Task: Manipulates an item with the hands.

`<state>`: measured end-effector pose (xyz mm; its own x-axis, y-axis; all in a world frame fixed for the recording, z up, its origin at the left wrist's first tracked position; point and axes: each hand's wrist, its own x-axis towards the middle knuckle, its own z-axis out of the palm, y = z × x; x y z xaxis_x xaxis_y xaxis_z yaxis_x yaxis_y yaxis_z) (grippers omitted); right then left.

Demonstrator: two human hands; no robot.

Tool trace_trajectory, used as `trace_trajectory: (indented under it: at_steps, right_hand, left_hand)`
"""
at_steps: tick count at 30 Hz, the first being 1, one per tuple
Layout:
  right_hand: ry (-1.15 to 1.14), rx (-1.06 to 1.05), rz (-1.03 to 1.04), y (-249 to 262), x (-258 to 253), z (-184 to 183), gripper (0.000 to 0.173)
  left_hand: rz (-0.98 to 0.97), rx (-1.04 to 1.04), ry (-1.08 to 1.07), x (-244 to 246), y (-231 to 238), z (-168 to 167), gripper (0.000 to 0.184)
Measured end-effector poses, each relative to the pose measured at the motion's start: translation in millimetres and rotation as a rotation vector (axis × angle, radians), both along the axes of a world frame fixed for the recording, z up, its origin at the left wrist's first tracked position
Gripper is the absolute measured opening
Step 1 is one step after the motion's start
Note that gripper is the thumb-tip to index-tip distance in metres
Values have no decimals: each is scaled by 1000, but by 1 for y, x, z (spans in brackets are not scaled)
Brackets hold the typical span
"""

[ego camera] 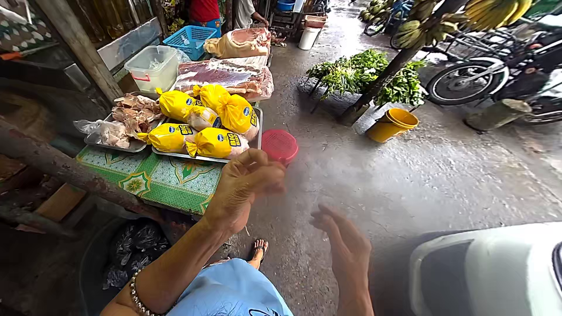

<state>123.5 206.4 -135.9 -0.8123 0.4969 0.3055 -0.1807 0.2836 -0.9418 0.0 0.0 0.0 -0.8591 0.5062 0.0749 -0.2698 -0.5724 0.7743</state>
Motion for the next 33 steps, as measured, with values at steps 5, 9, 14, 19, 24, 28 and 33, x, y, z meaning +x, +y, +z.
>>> trace_trajectory:
  at_steps: [5,9,14,19,24,28,33]
  right_hand:
    - [372,277,40,-48,-46,90,20]
    - [457,236,-4,-63,-58,81,18]
    - [474,265,-34,-63,-56,72,17]
    - [460,269,-27,-57,-53,71,16]
    - [438,192,23,-53,-50,71,14]
    - [431,138,17,-55,-48,72,14]
    - [435,97,-42,-63,-49,71,13]
  left_hand:
    - [-11,-74,-18,15,16,1,19]
    - [25,-110,-45,17,20,1,19]
    - [52,-158,-62,17,22,-2,20]
    - [37,-183,-55,16,25,-7,20]
    - [4,-208,-59,16,25,-8,21]
    - [20,-212,75,17,25,-13,22]
    - [79,-340,312,17,23,-17,18]
